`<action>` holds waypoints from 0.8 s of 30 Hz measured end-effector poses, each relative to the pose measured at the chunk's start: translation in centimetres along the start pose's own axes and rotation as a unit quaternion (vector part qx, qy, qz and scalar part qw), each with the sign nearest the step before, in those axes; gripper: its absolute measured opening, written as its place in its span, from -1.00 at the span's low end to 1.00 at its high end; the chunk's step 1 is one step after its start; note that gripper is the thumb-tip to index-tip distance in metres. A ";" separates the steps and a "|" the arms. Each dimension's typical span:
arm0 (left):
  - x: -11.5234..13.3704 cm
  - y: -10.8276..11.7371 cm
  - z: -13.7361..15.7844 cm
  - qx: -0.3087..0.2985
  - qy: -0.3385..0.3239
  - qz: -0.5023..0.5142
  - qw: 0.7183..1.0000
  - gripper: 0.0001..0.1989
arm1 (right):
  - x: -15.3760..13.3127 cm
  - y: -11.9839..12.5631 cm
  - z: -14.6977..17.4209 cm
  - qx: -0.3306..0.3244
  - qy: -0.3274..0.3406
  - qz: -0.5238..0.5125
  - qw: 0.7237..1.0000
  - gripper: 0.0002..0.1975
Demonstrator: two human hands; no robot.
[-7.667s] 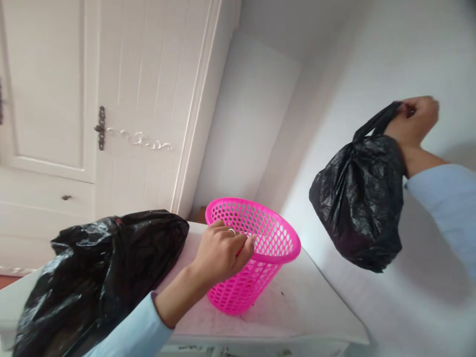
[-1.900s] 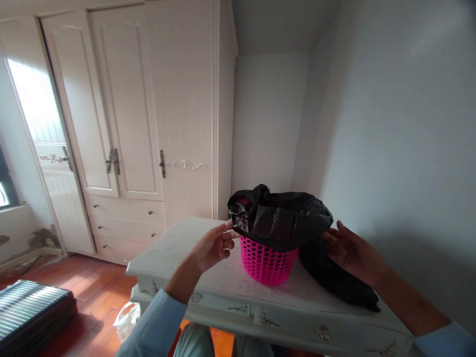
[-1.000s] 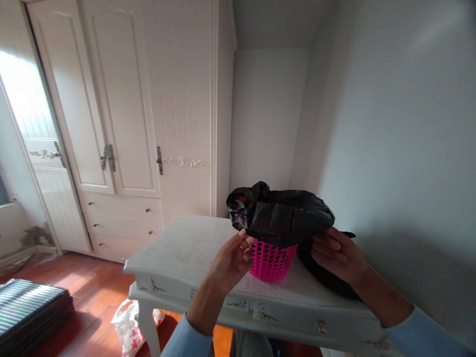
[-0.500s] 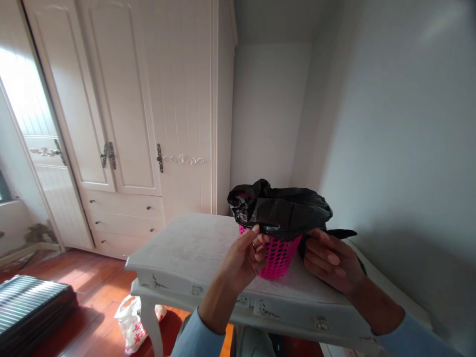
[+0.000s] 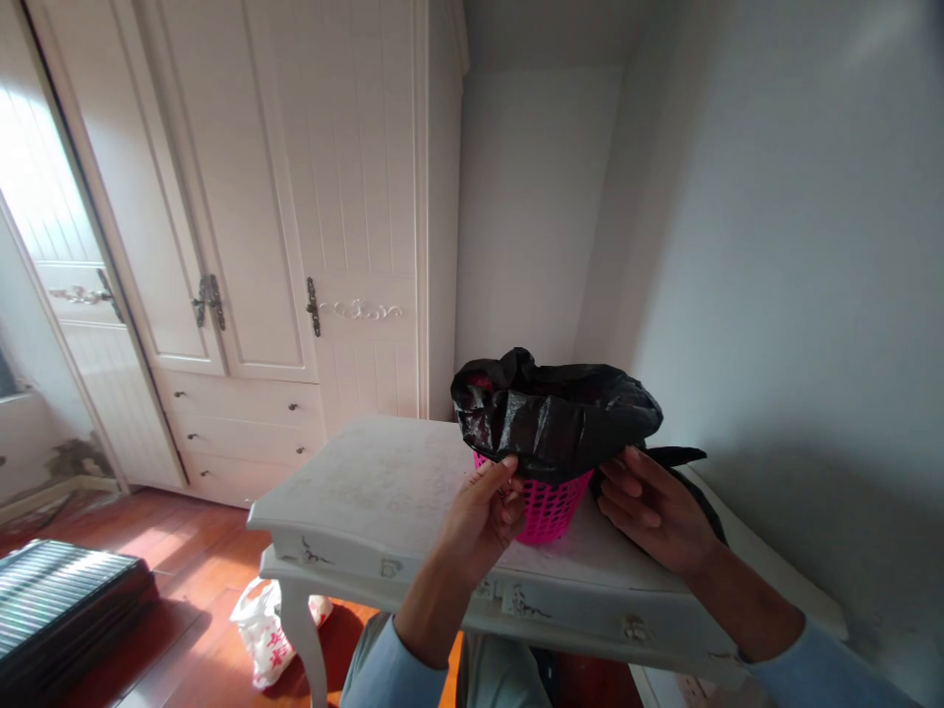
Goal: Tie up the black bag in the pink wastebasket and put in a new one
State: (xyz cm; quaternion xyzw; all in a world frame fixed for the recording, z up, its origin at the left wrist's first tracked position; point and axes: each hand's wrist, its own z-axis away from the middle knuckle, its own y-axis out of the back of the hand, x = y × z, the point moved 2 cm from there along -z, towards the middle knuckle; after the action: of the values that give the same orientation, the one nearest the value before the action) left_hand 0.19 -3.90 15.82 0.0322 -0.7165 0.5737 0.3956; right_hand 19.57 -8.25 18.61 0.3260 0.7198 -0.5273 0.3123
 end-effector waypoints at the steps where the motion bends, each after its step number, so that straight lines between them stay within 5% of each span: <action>1: -0.2 0.3 0.1 0.010 -0.001 -0.004 1.000 -0.48 | 0.0 0.1 0.0 0.008 0.004 -0.007 1.000 -0.65; 11: -2.2 4.5 0.0 0.079 -0.025 -0.142 0.986 -0.44 | 0.2 1.9 1.5 0.098 0.021 0.009 0.995 -0.47; 20: -4.5 8.8 -2.0 0.195 -0.027 -0.184 0.963 -0.56 | 6.0 9.5 1.4 0.283 -0.101 -0.020 0.953 -0.63; 24: -2.8 8.6 -0.8 0.281 -0.160 -0.197 0.926 -0.68 | 5.8 10.1 1.9 0.254 -0.081 -0.025 0.963 -0.67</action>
State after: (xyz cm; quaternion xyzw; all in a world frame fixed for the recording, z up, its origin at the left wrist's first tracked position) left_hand -1.76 -1.40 7.37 0.3738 -0.5591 0.6488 0.3561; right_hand 24.38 -6.94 7.91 0.3328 0.5420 -0.7252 0.2638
